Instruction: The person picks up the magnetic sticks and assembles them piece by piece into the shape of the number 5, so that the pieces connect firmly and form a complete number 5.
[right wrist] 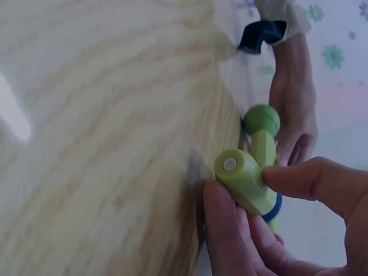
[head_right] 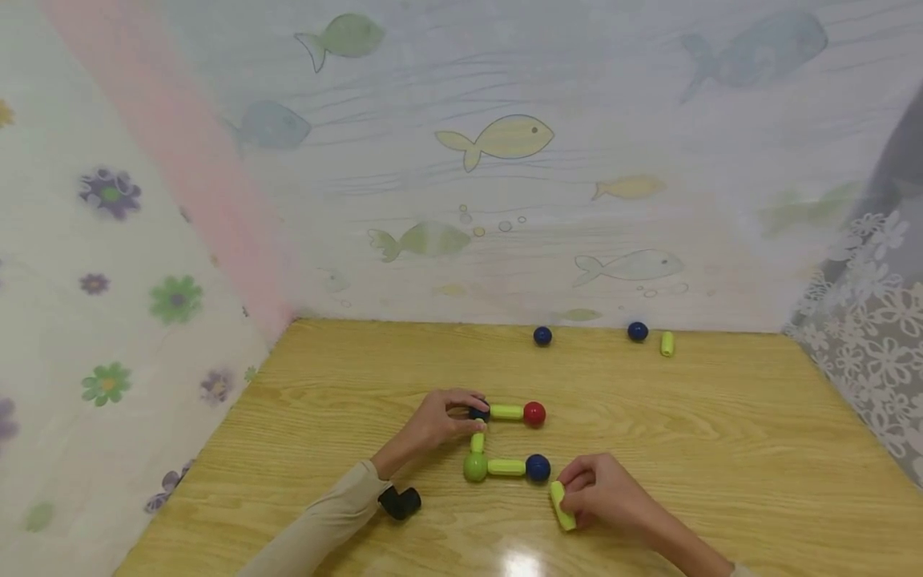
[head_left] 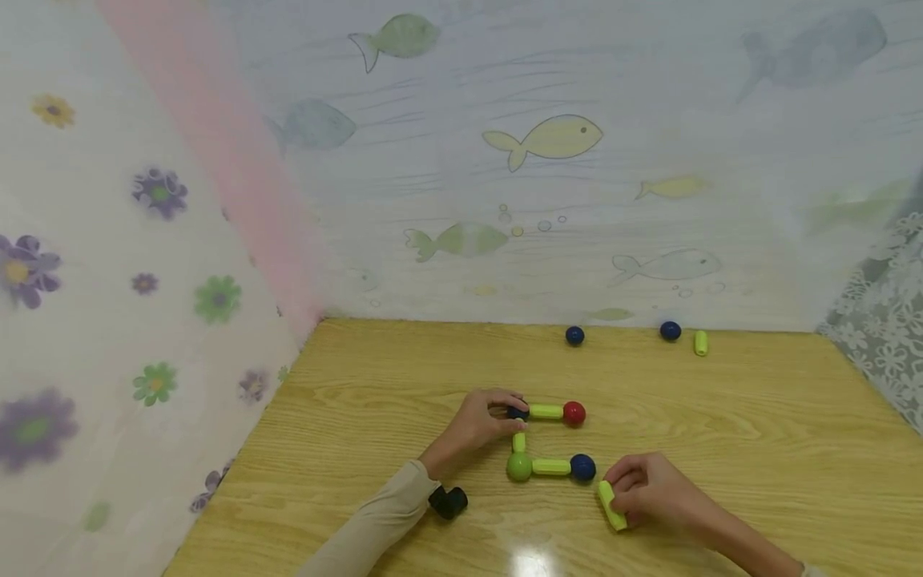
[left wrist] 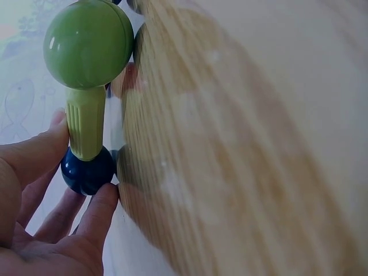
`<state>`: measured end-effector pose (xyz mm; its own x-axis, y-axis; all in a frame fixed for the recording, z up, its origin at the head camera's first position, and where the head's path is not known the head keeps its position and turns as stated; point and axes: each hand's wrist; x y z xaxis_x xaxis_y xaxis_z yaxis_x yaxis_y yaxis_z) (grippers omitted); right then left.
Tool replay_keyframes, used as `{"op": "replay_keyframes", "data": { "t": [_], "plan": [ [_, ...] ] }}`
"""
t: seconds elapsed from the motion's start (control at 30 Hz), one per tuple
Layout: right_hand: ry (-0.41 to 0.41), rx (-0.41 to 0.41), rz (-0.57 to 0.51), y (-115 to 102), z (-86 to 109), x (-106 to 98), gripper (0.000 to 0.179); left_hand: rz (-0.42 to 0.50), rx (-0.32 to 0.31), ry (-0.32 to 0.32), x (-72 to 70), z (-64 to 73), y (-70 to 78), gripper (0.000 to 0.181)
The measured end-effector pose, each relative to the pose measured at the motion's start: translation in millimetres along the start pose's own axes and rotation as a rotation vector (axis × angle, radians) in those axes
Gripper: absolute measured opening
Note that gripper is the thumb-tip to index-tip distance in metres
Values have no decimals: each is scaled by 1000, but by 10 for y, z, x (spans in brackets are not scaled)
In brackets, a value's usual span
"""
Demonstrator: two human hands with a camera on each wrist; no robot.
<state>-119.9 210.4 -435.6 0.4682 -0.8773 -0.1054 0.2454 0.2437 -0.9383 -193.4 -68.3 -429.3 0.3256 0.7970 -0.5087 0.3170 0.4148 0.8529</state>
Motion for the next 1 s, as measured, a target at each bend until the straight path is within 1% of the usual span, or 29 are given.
{"op": "replay_keyframes", "data": {
  "t": [0.1, 0.33, 0.5, 0.6, 0.7, 0.8, 0.9, 1.0],
  "plan": [
    [9, 13, -17, -5, 10, 80, 25, 7, 4, 1, -10, 4, 14, 19],
    [58, 85, -76, -5, 15, 224, 28, 37, -5, -4, -10, 2, 14, 19],
    [128, 104, -72, -21, -9, 300, 31, 36, -6, -4, 4, -8, -24, 19],
    [161, 107, -73, -30, -17, 330, 32, 27, -4, -3, 9, -13, -41, 19],
    [175, 102, -83, -30, -28, 342, 32, 30, 0, -3, -3, -6, -16, 19],
    [172, 81, -83, -27, -40, 345, 31, 30, 7, -5, -21, 0, 7, 19],
    [161, 62, -87, -25, -54, 340, 30, 37, -3, -15, -37, 12, 40, 20],
    [155, 65, -92, -32, -58, 334, 30, 53, -21, -30, -47, 20, 60, 21]
  ]
}}
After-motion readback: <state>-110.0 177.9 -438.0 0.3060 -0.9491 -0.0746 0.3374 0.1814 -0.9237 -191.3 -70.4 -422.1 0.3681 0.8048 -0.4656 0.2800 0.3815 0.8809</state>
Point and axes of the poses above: each hand's wrist, its own z-axis away from the middle knuckle, its own x-axis out of the palm, y = z × x, and after that the axes turned 6 degrees about -z, right-handed
